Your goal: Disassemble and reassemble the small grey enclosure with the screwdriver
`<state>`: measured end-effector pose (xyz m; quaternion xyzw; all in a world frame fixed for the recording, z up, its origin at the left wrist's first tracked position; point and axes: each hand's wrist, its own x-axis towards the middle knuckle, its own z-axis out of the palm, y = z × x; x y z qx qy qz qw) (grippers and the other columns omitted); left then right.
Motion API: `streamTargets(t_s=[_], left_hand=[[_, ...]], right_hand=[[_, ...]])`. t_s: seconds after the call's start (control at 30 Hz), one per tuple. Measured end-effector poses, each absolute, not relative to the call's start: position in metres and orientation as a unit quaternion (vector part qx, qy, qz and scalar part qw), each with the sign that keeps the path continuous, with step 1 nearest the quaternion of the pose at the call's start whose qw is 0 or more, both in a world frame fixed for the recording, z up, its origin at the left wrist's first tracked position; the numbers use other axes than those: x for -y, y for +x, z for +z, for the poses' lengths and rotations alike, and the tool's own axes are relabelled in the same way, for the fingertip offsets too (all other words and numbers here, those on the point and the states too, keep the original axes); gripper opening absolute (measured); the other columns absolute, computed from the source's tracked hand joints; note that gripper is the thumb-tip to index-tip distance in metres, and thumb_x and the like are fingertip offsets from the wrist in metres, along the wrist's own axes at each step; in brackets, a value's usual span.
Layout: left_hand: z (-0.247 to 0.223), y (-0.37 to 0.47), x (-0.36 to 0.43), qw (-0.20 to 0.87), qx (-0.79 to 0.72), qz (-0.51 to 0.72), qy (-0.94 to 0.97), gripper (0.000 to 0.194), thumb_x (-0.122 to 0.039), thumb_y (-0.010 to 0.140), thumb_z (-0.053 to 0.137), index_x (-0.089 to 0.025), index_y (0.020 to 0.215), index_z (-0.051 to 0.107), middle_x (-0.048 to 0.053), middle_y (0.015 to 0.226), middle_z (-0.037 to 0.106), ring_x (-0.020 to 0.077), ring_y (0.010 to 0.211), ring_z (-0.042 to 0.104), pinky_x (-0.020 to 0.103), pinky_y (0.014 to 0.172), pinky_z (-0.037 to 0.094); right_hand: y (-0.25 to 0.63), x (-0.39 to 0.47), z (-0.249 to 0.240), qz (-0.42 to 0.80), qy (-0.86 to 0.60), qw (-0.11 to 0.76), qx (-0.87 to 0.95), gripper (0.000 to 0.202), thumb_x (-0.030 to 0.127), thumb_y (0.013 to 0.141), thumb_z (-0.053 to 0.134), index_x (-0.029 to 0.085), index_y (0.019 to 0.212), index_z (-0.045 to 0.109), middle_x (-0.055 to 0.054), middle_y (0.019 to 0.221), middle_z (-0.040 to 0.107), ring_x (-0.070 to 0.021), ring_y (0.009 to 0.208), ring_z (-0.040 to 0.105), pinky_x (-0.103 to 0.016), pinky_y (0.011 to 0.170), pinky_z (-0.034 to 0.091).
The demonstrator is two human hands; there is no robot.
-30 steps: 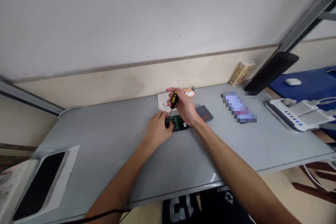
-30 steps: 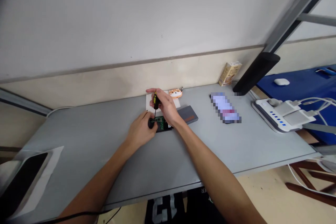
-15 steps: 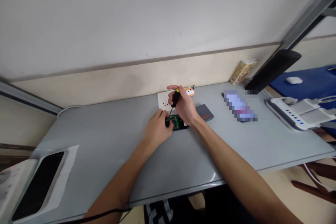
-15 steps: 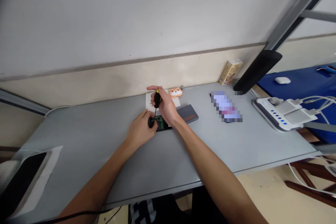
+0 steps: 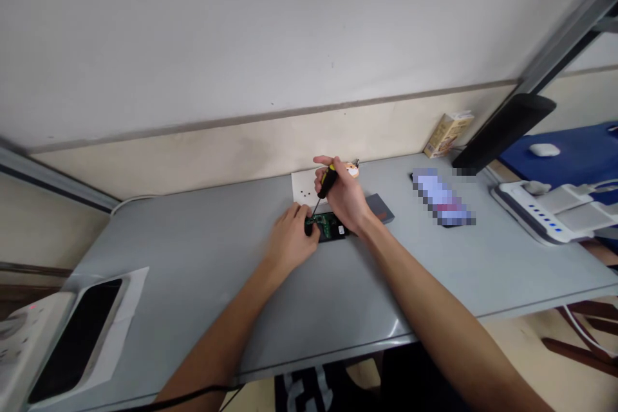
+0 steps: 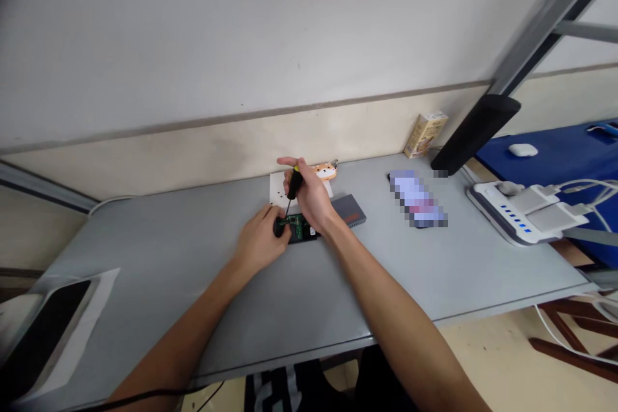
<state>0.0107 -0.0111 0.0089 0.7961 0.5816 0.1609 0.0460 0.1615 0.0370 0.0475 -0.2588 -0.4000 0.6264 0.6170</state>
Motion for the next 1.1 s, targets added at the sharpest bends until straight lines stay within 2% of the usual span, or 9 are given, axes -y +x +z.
streamTargets(t_s=[0.13, 0.3, 0.47, 0.53, 0.63, 0.77, 0.83, 0.93, 1.1], left_hand=[[0.011, 0.010, 0.011, 0.054, -0.587, 0.154, 0.793, 0.013, -0.023, 0.090, 0.059, -0.023, 0.103, 0.057, 0.007, 0.110, 0.065, 0.0252, 0.099, 0.065, 0.037, 0.084, 0.049], [0.011, 0.010, 0.011, 0.056, -0.584, 0.156, 0.794, 0.011, -0.024, 0.092, 0.057, -0.023, 0.102, 0.058, 0.007, 0.108, 0.065, 0.0247, 0.097, 0.065, 0.037, 0.084, 0.049], [0.010, 0.010, 0.012, 0.048, -0.583, 0.161, 0.795, 0.014, -0.023, 0.091, 0.058, -0.023, 0.105, 0.058, 0.007, 0.109, 0.065, 0.0251, 0.097, 0.065, 0.037, 0.084, 0.049], [0.010, 0.010, 0.012, 0.048, -0.582, 0.162, 0.796, 0.014, -0.023, 0.091, 0.058, -0.023, 0.105, 0.058, 0.007, 0.109, 0.065, 0.0253, 0.097, 0.065, 0.038, 0.084, 0.049], [0.010, 0.010, 0.012, 0.047, -0.586, 0.158, 0.794, 0.014, -0.023, 0.091, 0.058, -0.023, 0.105, 0.058, 0.007, 0.109, 0.065, 0.0253, 0.098, 0.065, 0.038, 0.085, 0.050], [0.011, 0.010, 0.012, 0.045, -0.585, 0.156, 0.795, 0.013, -0.024, 0.091, 0.058, -0.023, 0.105, 0.059, 0.007, 0.109, 0.065, 0.0250, 0.099, 0.065, 0.037, 0.086, 0.050], [0.011, 0.011, 0.012, 0.045, -0.582, 0.157, 0.797, 0.013, -0.024, 0.092, 0.058, -0.023, 0.105, 0.059, 0.007, 0.108, 0.065, 0.0252, 0.099, 0.065, 0.037, 0.087, 0.050], [0.011, 0.010, 0.012, 0.042, -0.580, 0.157, 0.798, 0.013, -0.024, 0.092, 0.057, -0.022, 0.105, 0.059, 0.007, 0.108, 0.065, 0.0257, 0.098, 0.065, 0.038, 0.085, 0.050], [0.010, 0.010, 0.013, 0.038, -0.584, 0.159, 0.795, 0.013, -0.023, 0.092, 0.057, -0.023, 0.105, 0.058, 0.007, 0.108, 0.065, 0.0254, 0.098, 0.065, 0.037, 0.084, 0.050]], right_hand=[[0.160, -0.037, 0.043, 0.606, -0.264, 0.626, 0.415, 0.041, 0.061, 0.082, 0.073, 0.024, 0.087, 0.059, 0.000, 0.086, 0.060, -0.0128, 0.074, 0.061, -0.028, 0.067, 0.048], [0.155, -0.037, 0.037, 0.555, -0.294, 0.633, 0.453, 0.049, 0.059, 0.081, 0.076, 0.026, 0.081, 0.040, 0.008, 0.060, 0.050, -0.0104, 0.052, 0.049, -0.027, 0.056, 0.040], [0.158, -0.039, 0.042, 0.610, -0.242, 0.639, 0.401, 0.047, 0.071, 0.091, 0.052, 0.024, 0.094, 0.059, 0.004, 0.066, 0.046, -0.0112, 0.057, 0.044, -0.028, 0.057, 0.041], [0.161, -0.039, 0.044, 0.638, -0.229, 0.624, 0.389, 0.045, 0.067, 0.091, 0.057, 0.023, 0.099, 0.063, 0.002, 0.074, 0.052, -0.0121, 0.065, 0.052, -0.028, 0.063, 0.046], [0.162, -0.037, 0.044, 0.632, -0.251, 0.620, 0.391, 0.039, 0.059, 0.082, 0.074, 0.024, 0.088, 0.058, 0.001, 0.082, 0.058, -0.0136, 0.075, 0.062, -0.028, 0.070, 0.050], [0.160, -0.038, 0.040, 0.566, -0.308, 0.629, 0.434, 0.050, 0.060, 0.080, 0.076, 0.025, 0.079, 0.041, 0.008, 0.066, 0.049, -0.0101, 0.054, 0.053, -0.027, 0.058, 0.045], [0.159, -0.039, 0.039, 0.548, -0.314, 0.633, 0.448, 0.046, 0.065, 0.084, 0.069, 0.025, 0.083, 0.047, 0.008, 0.063, 0.044, -0.0102, 0.052, 0.049, -0.027, 0.057, 0.042], [0.160, -0.039, 0.041, 0.598, -0.268, 0.626, 0.423, 0.046, 0.070, 0.089, 0.057, 0.025, 0.097, 0.061, 0.003, 0.071, 0.050, -0.0135, 0.066, 0.055, -0.030, 0.067, 0.048], [0.168, -0.040, 0.038, 0.630, -0.248, 0.611, 0.410, 0.038, 0.056, 0.080, 0.077, 0.024, 0.089, 0.060, 0.000, 0.086, 0.062, -0.0150, 0.079, 0.064, -0.029, 0.071, 0.049]])
